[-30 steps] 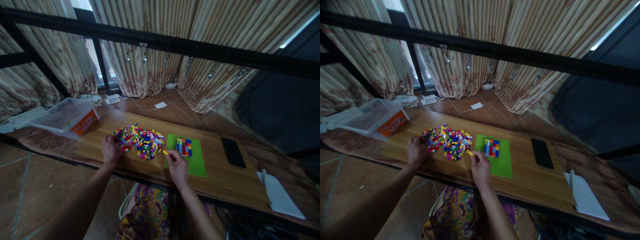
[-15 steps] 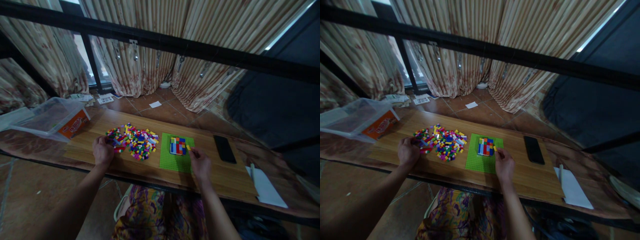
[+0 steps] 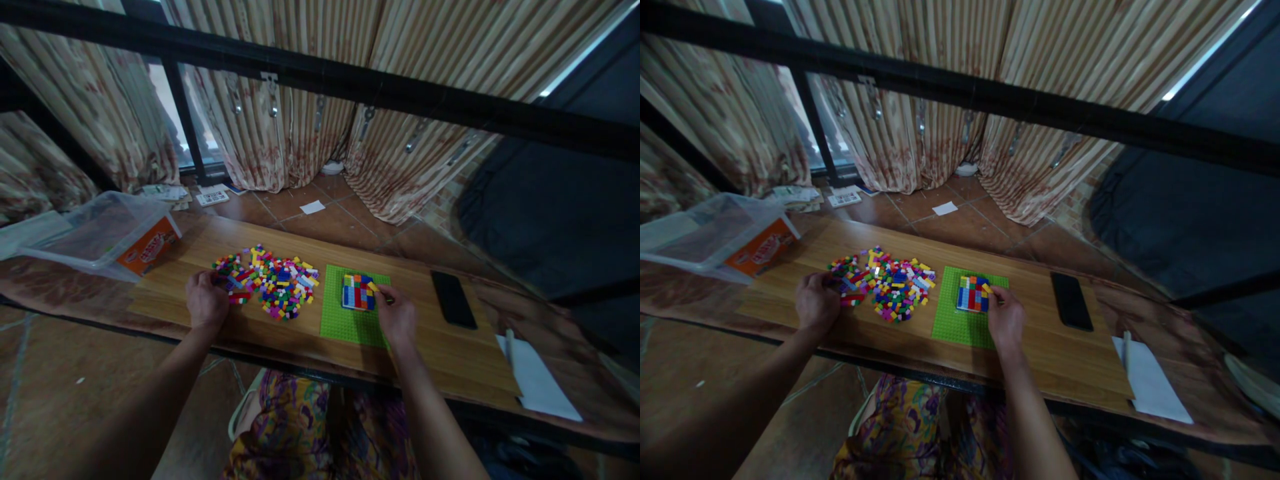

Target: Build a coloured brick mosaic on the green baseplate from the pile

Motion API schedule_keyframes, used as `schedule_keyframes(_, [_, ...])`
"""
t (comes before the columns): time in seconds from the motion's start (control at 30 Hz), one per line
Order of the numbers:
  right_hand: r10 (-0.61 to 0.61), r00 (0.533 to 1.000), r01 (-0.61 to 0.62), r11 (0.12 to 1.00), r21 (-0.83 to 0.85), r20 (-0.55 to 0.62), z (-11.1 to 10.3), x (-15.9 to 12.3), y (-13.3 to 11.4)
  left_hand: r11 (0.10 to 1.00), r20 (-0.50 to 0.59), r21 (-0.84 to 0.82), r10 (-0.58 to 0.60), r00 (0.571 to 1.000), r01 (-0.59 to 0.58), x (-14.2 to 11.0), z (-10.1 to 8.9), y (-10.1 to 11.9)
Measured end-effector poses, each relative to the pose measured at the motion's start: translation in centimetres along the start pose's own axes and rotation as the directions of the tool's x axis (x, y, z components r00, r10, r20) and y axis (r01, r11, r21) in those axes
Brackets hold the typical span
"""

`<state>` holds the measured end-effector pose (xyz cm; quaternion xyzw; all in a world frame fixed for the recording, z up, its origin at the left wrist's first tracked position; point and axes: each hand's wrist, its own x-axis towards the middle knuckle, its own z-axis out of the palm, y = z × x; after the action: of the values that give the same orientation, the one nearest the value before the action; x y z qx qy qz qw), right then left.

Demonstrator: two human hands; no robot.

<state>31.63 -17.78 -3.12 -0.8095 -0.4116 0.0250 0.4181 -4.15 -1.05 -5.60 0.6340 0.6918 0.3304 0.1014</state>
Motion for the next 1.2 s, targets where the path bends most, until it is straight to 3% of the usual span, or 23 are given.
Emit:
schedule_keyframes(0.23, [-0.197, 0.977, 0.198, 0.98, -0.009, 0.079, 0.5, 1.6, 0.5, 0.999, -0.008, -0.055, 0.002, 1.0, -0.003, 0.1, 0.1, -0.1])
schedule_keyframes(0.6, [-0.242, 0.968, 0.243, 0.97, -0.016, 0.071, 1.1, 1.9, 1.2, 1.0, 0.009, -0.008, -0.003, 1.0, 0.003, 0.3, 0.2, 0.1])
schedule_keyframes(0.97, [-0.013, 0.999, 0.007, 0.985, 0.173, 0.029, 2.0, 1.3, 1.0, 1.0, 0.01, -0.015, 0.001, 1.0, -0.001, 0.1, 0.0, 0.1])
schedule_keyframes(1.2, [0.189, 0.98, -0.195, 0.879, 0.436, 0.058, 3.4, 2.2, 2.2, 1.0, 0.001, -0.01, -0.003, 1.0, 0.003, 0.1, 0.0, 0.2])
